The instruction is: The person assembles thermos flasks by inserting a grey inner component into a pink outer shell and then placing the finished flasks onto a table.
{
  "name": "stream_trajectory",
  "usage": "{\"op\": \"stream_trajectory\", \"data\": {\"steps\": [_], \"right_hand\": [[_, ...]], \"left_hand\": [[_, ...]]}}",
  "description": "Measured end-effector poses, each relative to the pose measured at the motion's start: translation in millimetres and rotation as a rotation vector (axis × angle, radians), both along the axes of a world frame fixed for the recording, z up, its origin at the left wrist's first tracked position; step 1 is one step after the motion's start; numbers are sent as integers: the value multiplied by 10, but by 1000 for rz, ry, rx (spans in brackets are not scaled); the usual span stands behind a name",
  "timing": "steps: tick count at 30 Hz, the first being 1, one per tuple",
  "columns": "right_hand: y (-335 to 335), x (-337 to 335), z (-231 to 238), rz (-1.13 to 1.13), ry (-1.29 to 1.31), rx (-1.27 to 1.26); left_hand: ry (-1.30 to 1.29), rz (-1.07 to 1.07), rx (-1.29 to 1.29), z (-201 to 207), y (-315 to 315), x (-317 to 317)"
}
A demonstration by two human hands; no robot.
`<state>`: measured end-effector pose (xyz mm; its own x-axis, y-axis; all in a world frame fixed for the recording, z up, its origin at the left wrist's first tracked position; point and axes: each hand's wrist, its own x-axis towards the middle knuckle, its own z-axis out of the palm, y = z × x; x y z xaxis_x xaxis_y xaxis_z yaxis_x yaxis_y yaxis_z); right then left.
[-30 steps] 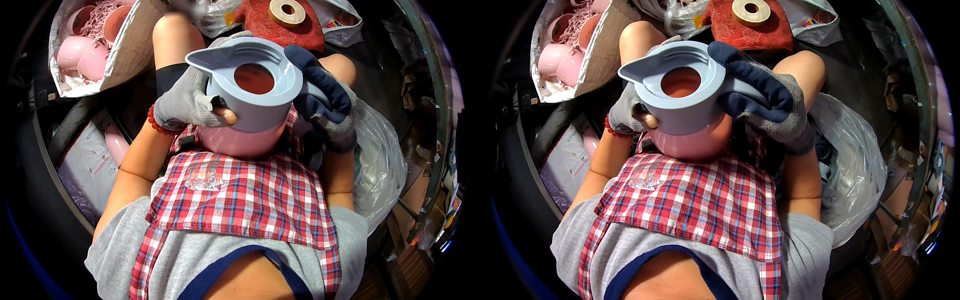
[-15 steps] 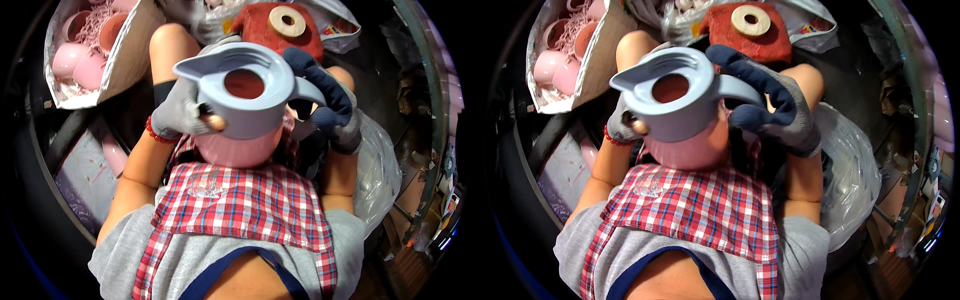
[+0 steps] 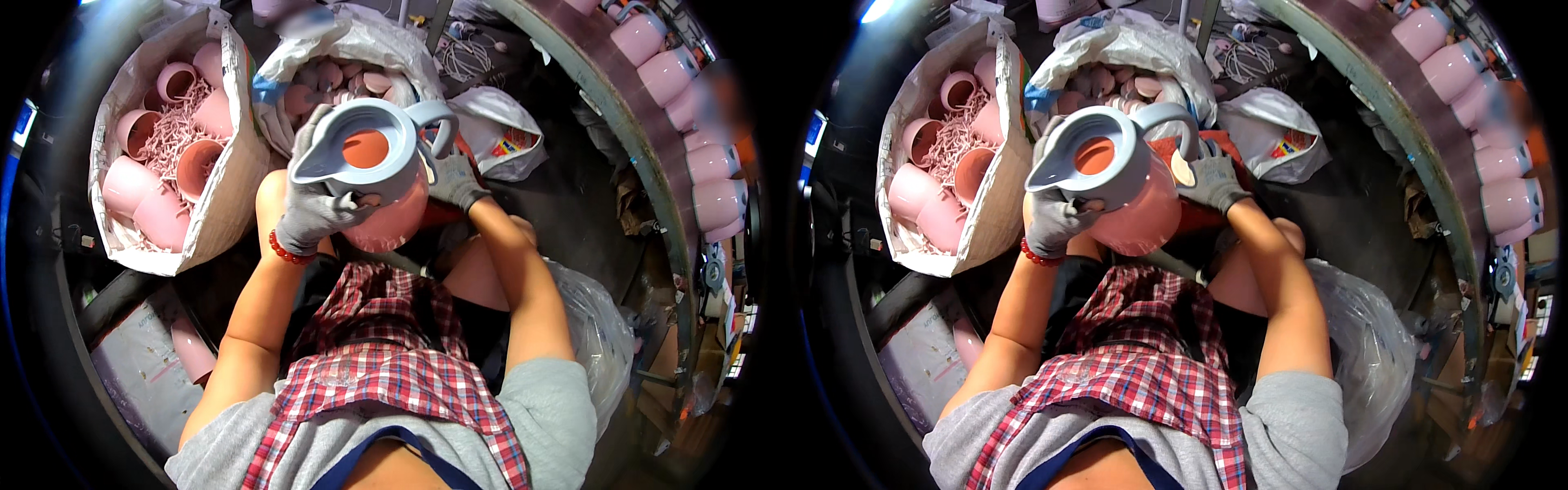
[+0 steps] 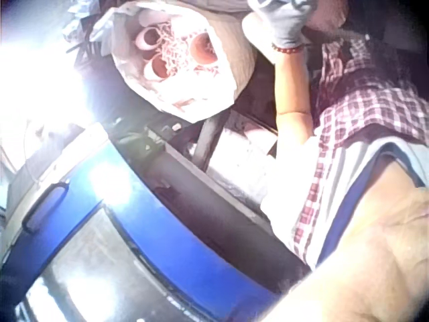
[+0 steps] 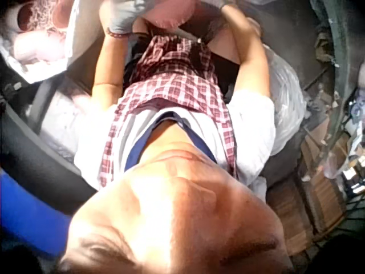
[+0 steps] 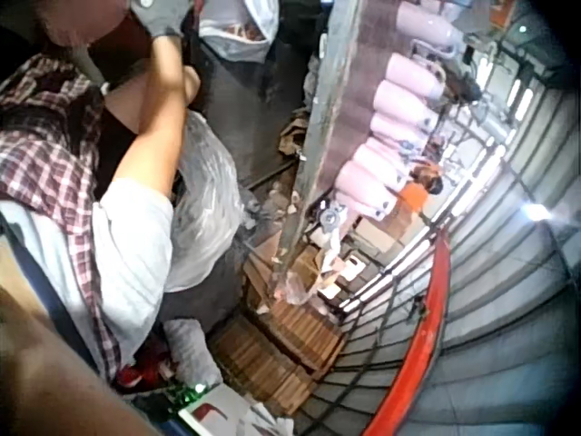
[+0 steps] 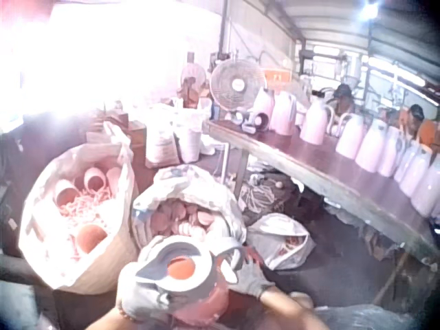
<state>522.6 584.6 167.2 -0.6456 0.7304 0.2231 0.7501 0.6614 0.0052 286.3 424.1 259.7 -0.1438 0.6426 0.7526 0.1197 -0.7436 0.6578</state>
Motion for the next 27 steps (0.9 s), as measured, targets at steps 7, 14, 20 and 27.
{"op": "stream_trajectory", "data": {"steps": [7,14,20,27], "right_hand": [[-90,697,1219,-92,422,165],[-1174,176,3046,497,1147,-10],[-1009,-390,1970,156,114,497],[-842,-469,1874,130,147,479]], "left_hand": [[-90,-306,56,152,467,446],[240,-133,38,-2,864,430],[364,-18,-57,-202,561,414],[382,97,-101,-484,686,411]]}}
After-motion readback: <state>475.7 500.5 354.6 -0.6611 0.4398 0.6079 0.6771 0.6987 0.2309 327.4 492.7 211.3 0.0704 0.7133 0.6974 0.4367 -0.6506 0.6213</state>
